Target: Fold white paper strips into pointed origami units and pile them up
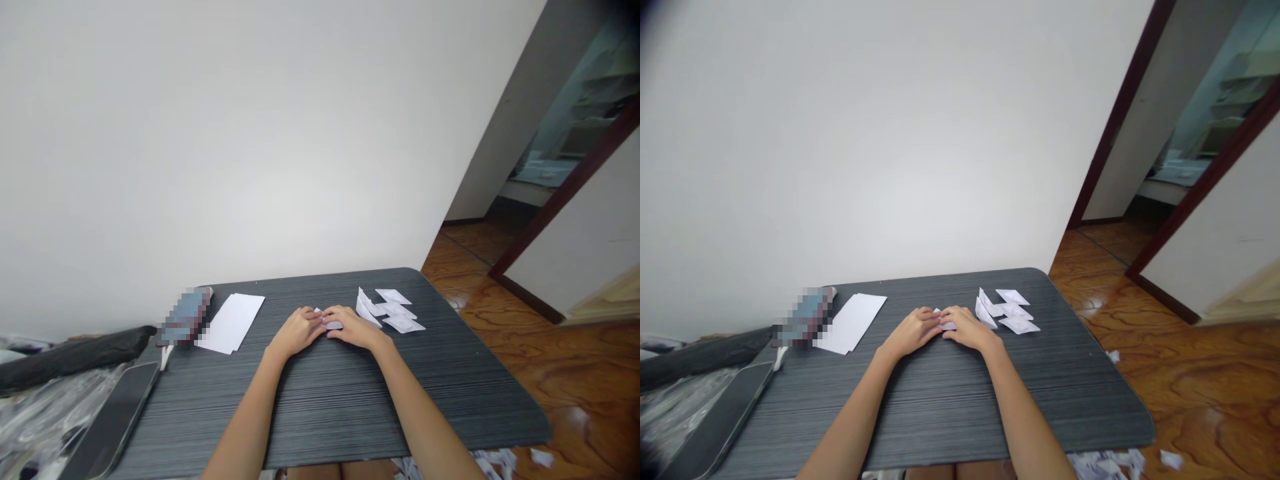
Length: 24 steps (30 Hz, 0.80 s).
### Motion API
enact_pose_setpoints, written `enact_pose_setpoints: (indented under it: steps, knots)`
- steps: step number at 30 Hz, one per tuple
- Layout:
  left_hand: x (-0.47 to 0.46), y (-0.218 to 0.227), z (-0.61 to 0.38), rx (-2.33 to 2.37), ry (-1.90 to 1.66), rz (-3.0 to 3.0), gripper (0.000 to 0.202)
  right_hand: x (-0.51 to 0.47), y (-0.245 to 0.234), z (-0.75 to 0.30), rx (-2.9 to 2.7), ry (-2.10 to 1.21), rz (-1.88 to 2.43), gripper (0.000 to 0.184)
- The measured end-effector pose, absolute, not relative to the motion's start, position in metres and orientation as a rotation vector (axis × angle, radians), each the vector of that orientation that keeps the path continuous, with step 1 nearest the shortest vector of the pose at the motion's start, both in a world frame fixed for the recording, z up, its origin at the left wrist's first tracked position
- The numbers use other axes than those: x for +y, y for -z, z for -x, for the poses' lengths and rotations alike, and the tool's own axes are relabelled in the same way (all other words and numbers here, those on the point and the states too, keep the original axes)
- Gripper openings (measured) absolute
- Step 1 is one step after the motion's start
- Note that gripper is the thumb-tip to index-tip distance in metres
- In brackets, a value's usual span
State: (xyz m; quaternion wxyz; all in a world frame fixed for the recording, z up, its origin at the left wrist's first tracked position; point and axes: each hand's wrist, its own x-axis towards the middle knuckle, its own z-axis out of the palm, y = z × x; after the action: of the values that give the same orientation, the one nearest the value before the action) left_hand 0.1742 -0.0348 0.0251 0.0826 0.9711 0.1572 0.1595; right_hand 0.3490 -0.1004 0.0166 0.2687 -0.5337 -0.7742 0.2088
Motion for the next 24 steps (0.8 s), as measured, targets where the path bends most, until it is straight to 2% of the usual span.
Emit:
enact_pose_setpoints:
  steps: [6,13,17,20,24]
  knots:
    - [-0.026,-0.017,-0.17,0.471,-0.449,-2.825,0.034,-0.099,-0.017,-0.347,-2.086,-0.542,1.457,0.022]
    - [-0.015,-0.018,-0.158,0.485,-0.309,-2.61,0.053,-0.095,-0.008,-0.353,-2.06,-0.57,1.395,0.02]
    - [-0.014,-0.02,-0.152,0.5,-0.272,-2.555,0.044,-0.096,-0.008,-0.353,-2.063,-0.522,1.389,0.018]
    - [-0.018,-0.018,-0.154,0.516,-0.354,-2.64,0.034,-0.097,-0.011,-0.35,-2.074,-0.456,1.376,0.018]
    - [-0.026,-0.016,-0.162,0.511,-0.47,-2.778,0.03,-0.097,-0.014,-0.345,-2.098,-0.376,1.365,0.019]
